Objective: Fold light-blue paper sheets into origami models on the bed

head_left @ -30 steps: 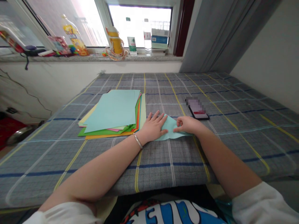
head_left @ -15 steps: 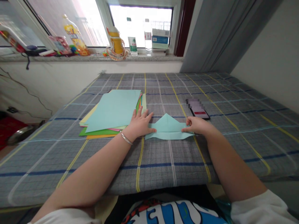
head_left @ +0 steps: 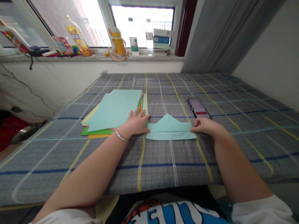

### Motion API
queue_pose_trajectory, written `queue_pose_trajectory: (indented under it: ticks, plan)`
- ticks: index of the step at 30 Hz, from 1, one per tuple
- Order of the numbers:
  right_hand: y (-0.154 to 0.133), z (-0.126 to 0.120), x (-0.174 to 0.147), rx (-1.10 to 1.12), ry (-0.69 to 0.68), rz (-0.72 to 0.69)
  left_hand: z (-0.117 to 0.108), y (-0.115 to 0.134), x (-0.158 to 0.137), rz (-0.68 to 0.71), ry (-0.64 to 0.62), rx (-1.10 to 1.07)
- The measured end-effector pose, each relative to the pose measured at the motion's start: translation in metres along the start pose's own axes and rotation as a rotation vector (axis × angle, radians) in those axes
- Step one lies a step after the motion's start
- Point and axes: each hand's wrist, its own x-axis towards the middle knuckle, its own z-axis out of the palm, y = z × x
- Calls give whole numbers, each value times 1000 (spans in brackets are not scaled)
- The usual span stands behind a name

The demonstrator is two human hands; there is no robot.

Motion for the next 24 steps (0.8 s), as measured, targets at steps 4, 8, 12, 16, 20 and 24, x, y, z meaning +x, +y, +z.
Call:
queue_pose_trajectory:
  ticks: [4,8,12,16,20,24]
  plan:
    - [0,-2,-4,14,1,-9,-3,-2,-1,-2,-51,-28]
    - [0,-4,-7,57,-6,-24,-9,-2,-3,21,-84,-53]
    - [1,-4,-8,110,-24,-63,-14,-1,-4,62,-127,-99]
    - [-1,0,-4,229,54,-39,-6,7,3,-37,32,-214]
    - [-5,5,0,354,87,18,6,21,5,-46,294,-177]
    - [-11,9,-1,247,155,-47,13,36,-2,238,455,-107]
